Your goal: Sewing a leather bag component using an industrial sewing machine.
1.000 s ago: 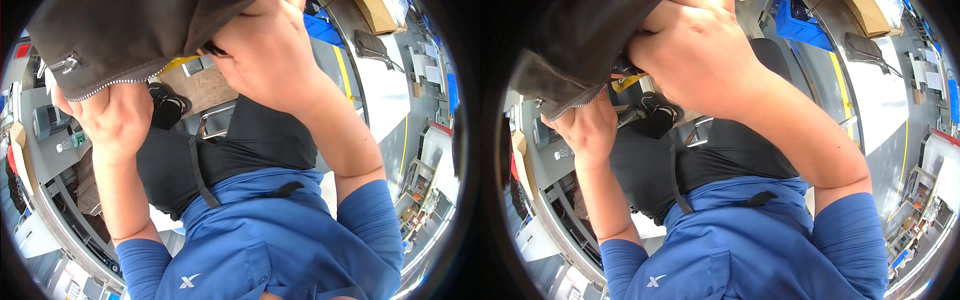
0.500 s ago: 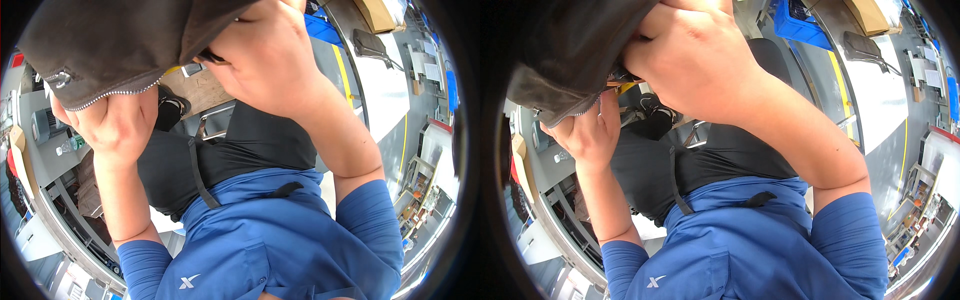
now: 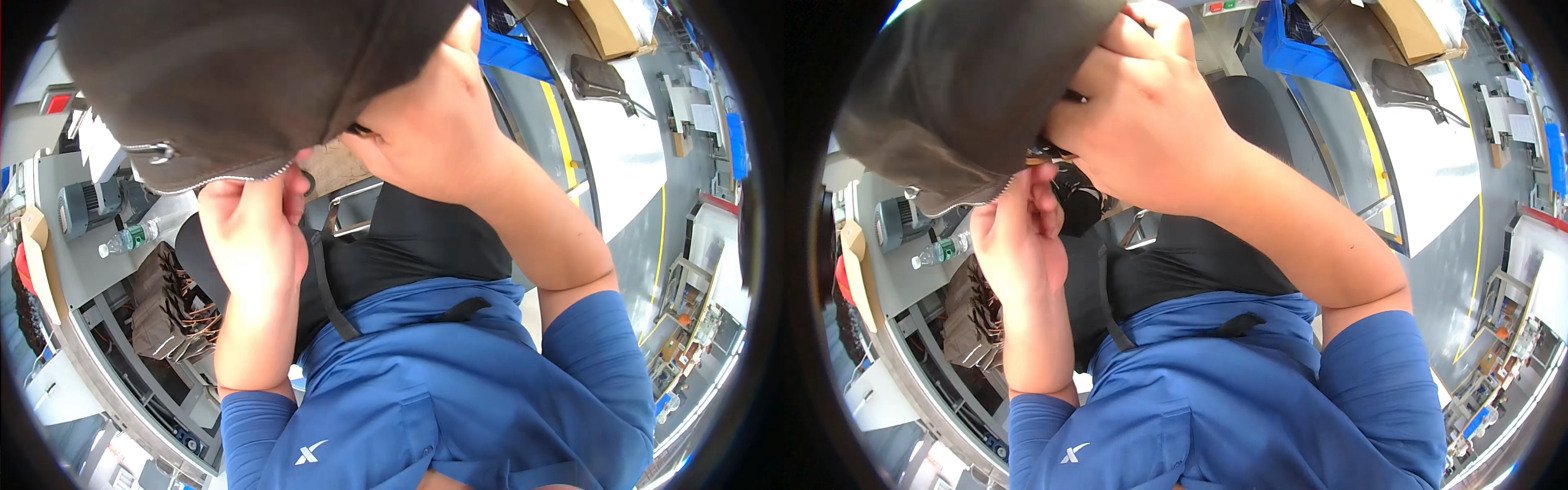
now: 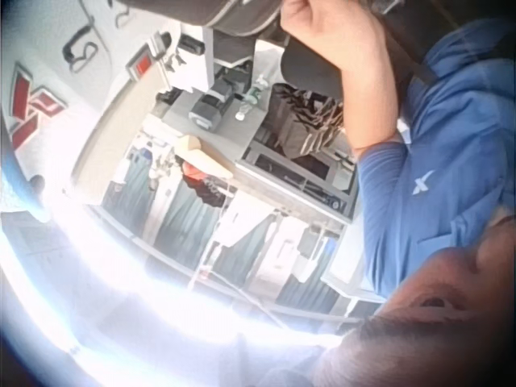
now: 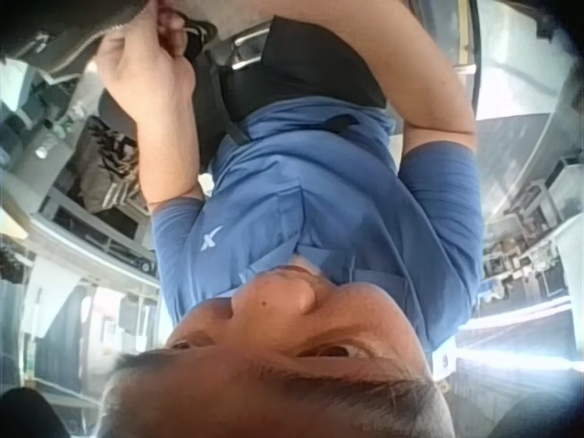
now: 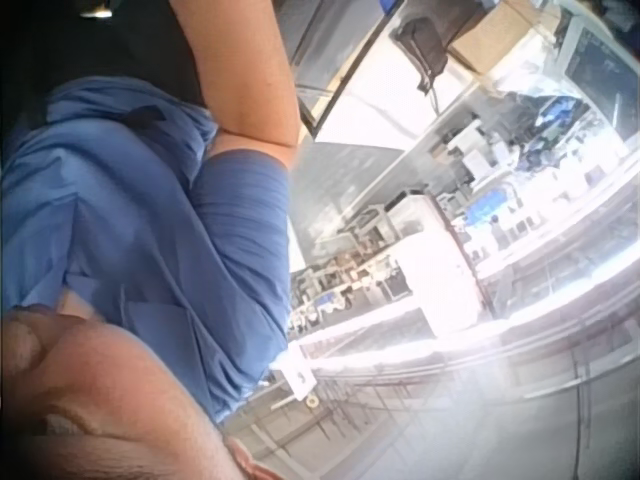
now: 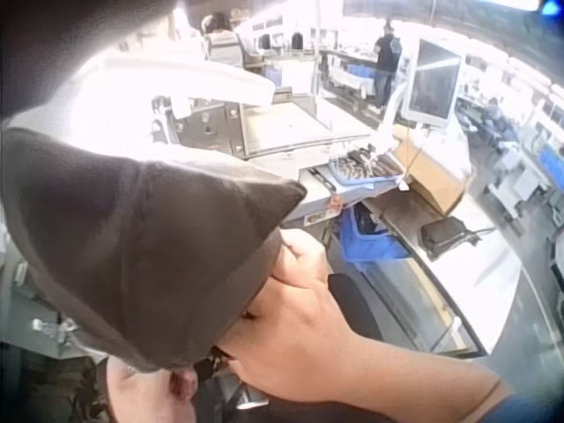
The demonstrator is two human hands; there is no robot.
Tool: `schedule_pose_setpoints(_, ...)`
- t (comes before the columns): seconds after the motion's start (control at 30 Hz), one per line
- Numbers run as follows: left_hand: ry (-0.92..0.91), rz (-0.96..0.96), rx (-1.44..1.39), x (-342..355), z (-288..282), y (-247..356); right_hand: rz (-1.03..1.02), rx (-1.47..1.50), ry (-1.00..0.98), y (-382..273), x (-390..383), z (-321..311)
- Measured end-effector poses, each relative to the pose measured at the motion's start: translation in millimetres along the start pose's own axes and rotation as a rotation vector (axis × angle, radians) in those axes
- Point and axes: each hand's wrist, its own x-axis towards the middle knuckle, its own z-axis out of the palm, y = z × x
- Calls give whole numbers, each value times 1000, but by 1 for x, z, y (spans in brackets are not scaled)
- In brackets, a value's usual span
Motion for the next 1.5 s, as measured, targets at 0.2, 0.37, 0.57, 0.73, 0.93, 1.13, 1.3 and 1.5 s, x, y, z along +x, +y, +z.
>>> schedule_pose_setpoints(0.2,161,87,-161,11,13,-15,-61,282,-56,-4,-17,-5)
schedule_pose_setpoints(0.37,-11,143,-347,9,18,-22,91,811,318,15,-19,-38)
schedule_pose_setpoints(0.57,-255,261,-421,3,18,-27,2,414,-289,-5,34,-67)
schedule_pose_setpoints(0.73,-299,-394,-797,9,-19,-53,-138,498,-597,-43,36,-76)
schedule_pose_setpoints(0.93,337,98,-48,22,-48,-47,116,793,-320,-10,23,-56)
schedule_pose_setpoints(1.13,75,836,810,10,-30,7,864,913,-240,46,43,26)
schedule_pose_setpoints(1.3,31,793,873,19,-19,20,695,1047,-361,62,33,50)
schedule_pose_setpoints(1.5,-94,960,891,24,-40,13,696,1178,-236,67,30,65)
